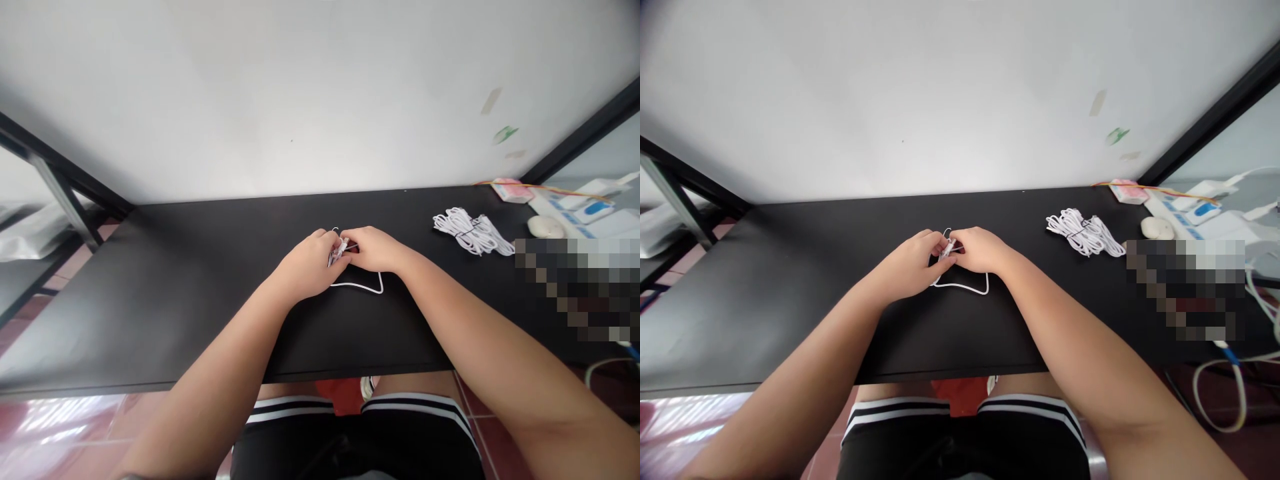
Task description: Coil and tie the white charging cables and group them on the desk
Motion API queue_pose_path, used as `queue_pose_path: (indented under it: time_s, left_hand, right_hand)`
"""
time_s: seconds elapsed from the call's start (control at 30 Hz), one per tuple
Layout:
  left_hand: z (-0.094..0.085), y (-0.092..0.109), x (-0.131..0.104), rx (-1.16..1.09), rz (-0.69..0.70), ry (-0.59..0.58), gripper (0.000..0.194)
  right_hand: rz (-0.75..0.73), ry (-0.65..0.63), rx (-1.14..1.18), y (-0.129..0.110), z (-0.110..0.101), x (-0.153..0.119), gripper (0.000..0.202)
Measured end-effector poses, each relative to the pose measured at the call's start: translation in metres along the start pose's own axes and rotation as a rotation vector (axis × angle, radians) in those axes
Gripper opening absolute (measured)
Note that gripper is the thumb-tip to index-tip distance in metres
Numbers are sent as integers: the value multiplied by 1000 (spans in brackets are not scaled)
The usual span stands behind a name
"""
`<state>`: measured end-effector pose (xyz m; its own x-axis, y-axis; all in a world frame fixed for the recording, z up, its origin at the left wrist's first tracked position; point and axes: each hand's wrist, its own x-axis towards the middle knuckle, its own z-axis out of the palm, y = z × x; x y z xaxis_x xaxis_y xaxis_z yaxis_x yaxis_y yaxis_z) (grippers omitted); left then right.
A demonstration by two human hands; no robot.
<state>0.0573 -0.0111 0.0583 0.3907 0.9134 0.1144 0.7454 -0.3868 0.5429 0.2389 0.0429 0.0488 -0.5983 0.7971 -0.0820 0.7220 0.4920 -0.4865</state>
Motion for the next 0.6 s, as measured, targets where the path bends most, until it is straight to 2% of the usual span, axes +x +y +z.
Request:
queue_pose_path:
  time_s: [0.6]
  left_hand:
    - [0,1,-2,29,0,-4,19]
  right_hand:
    - [-2,-19,0,0,0,0,5]
